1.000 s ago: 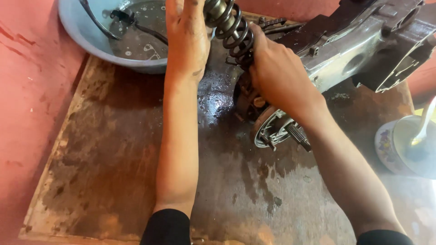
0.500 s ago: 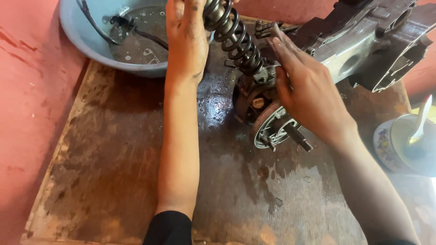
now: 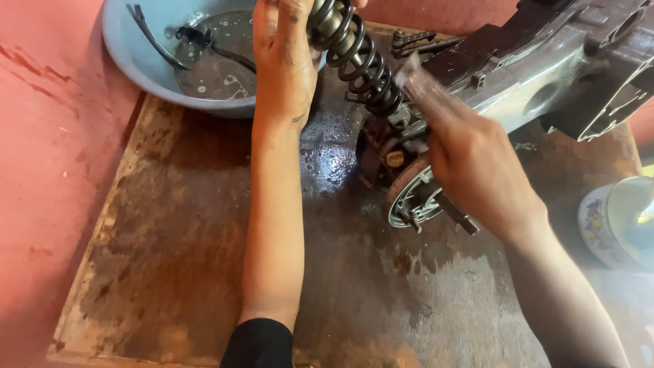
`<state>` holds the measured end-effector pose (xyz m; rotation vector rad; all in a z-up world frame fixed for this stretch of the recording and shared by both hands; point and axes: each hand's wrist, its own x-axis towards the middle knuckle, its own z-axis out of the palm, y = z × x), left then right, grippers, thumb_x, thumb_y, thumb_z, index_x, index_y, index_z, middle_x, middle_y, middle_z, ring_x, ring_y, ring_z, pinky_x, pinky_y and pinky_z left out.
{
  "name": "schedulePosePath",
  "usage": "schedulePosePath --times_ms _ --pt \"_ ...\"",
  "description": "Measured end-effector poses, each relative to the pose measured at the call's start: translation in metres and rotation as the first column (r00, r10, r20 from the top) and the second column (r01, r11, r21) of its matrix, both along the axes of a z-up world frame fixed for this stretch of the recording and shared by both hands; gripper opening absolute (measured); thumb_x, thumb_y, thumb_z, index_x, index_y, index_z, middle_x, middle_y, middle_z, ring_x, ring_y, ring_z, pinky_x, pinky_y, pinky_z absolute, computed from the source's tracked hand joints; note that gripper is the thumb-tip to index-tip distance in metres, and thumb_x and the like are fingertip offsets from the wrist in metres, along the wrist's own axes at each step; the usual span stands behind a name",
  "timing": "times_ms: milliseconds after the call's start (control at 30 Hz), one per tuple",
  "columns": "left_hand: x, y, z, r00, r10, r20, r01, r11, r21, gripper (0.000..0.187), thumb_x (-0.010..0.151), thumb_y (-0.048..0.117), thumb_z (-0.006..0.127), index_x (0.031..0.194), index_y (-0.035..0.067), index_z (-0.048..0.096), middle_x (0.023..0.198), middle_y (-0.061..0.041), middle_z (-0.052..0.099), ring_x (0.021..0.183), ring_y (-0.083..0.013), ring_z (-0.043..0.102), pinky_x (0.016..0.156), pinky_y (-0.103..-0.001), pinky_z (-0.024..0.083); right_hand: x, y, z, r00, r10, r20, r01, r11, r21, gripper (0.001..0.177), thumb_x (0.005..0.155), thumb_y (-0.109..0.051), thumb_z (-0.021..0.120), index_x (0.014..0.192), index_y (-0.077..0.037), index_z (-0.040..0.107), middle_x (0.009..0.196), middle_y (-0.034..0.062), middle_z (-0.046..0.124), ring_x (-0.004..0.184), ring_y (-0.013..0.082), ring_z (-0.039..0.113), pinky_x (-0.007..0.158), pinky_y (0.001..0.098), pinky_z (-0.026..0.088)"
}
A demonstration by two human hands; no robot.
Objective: The person cleans a disassembled engine block and camshaft using a brush and a liquid from a bowl. They scrub various surfaces of the engine block and the camshaft, dipping the brush into the liquid repeatedly. The person also rotates the camshaft and repositions the engine block on the workbench during the cleaning process.
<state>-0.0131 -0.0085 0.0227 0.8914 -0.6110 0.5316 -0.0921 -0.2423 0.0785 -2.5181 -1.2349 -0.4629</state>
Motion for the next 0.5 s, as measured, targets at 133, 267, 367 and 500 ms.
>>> schedulePosePath --times_ms 133,267,367,500 --pt "0.009 0.001 -0.011 0.999 0.025 0.02 -0.025 1.0 0.002 0.042 0.118 0.038 0.053 0.114 -0.003 0.062 0.102 -0.012 0.071 0.091 -0.0177 0.068 0.086 -0.033 0.055 0.029 0.011 -0.007 1.0 0.004 -0.026 0.0 0.986 0.166 0.064 0.09 0.014 0.051 0.153 0.004 0.043 0.153 0.0283 0.051 0.136 0.0437 0.055 0.114 0.0455 0.049" --pt "-0.011 0.003 0.012 0.998 0.033 0.056 -0.037 0.997 0.07 0.036 0.116 0.039 0.053 0.12 0.004 0.058 0.105 -0.011 0.07 0.097 -0.017 0.069 0.087 -0.031 0.054 0.005 0.02 -0.009 0.999 0.015 -0.05 -0.009 0.994 0.112 0.065 0.087 0.015 0.05 0.152 0.007 0.043 0.15 0.0315 0.05 0.135 0.0449 0.054 0.111 0.0464 0.048" --pt "-0.011 0.003 0.012 0.99 -0.03 0.138 0.017 0.996 0.093 0.034 0.118 0.039 0.054 0.116 0.006 0.06 0.107 -0.011 0.07 0.101 -0.0181 0.068 0.094 -0.032 0.054 -0.018 0.01 -0.004 0.998 -0.006 0.06 0.007 1.0 -0.013 0.069 0.078 0.017 0.05 0.146 0.01 0.048 0.148 0.0332 0.051 0.135 0.0448 0.053 0.106 0.0474 0.048" --pt "-0.011 0.0 0.013 0.999 0.031 0.011 -0.032 0.996 0.085 0.037 0.111 0.041 0.059 0.124 0.007 0.056 0.111 -0.011 0.069 0.101 -0.02 0.068 0.089 -0.036 0.055 -0.026 -0.024 0.004 0.999 -0.035 -0.03 0.04 0.977 0.207 0.06 0.082 0.02 0.047 0.14 0.007 0.055 0.146 0.0283 0.056 0.138 0.0393 0.056 0.112 0.0461 0.047"
